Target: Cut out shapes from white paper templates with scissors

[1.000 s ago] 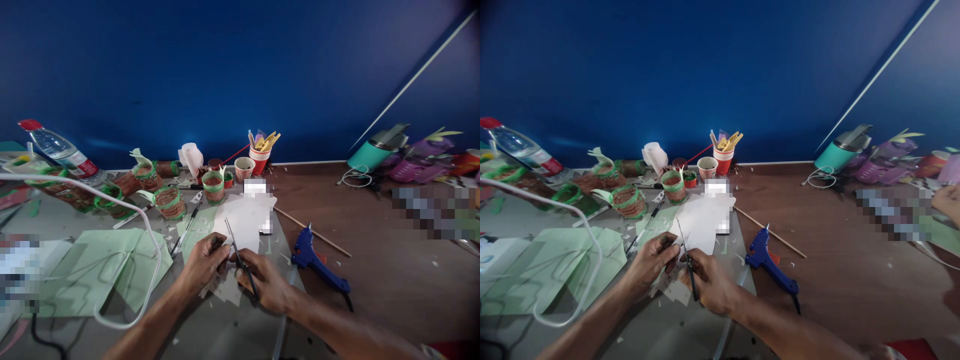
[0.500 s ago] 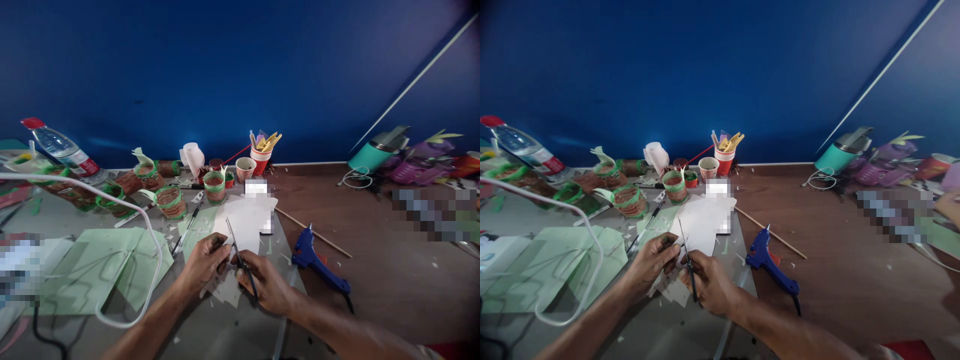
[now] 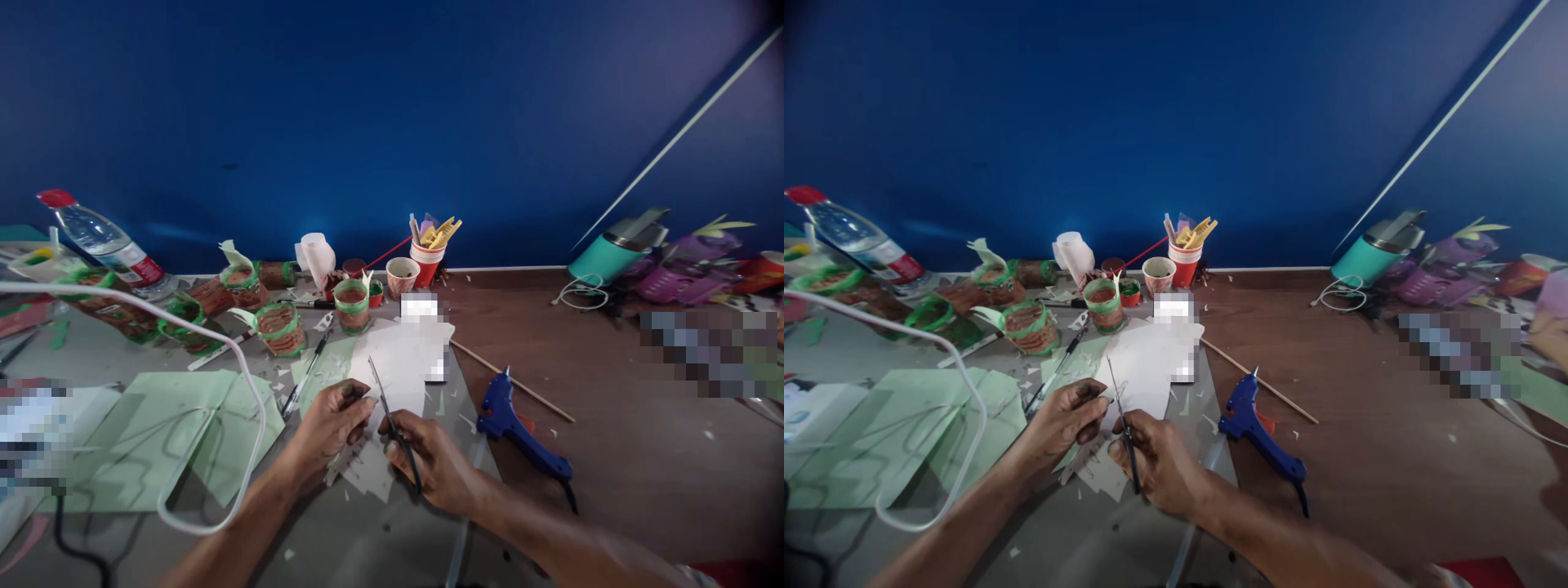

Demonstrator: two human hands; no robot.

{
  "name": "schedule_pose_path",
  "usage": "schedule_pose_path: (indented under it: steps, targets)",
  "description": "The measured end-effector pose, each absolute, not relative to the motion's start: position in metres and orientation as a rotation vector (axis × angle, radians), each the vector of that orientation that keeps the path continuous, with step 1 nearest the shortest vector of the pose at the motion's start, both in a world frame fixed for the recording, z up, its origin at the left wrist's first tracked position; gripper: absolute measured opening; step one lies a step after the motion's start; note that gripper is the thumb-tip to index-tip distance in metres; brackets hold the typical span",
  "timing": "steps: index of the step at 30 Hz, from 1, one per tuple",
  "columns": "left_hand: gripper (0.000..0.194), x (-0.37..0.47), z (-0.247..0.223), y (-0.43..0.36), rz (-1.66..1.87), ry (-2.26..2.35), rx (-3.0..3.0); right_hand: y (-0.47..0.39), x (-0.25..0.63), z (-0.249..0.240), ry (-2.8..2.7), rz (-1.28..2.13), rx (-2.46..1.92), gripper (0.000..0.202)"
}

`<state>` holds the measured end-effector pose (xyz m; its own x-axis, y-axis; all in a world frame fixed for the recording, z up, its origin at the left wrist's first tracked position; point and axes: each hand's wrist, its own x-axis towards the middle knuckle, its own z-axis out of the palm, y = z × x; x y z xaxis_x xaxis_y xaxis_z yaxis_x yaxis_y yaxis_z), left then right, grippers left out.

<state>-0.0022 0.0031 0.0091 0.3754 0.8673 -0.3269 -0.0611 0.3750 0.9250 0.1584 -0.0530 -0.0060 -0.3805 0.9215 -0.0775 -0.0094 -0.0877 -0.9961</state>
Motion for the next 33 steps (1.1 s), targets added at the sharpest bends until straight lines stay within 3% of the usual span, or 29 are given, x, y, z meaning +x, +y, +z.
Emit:
schedule_pose_path:
  steps: [33]
  targets:
    - [0.025,-0.018,0.012,0.017,0.937,1.032,1.068,-0.054,0.161,-0.006,-1.648,1.546,-1.100,0.019]
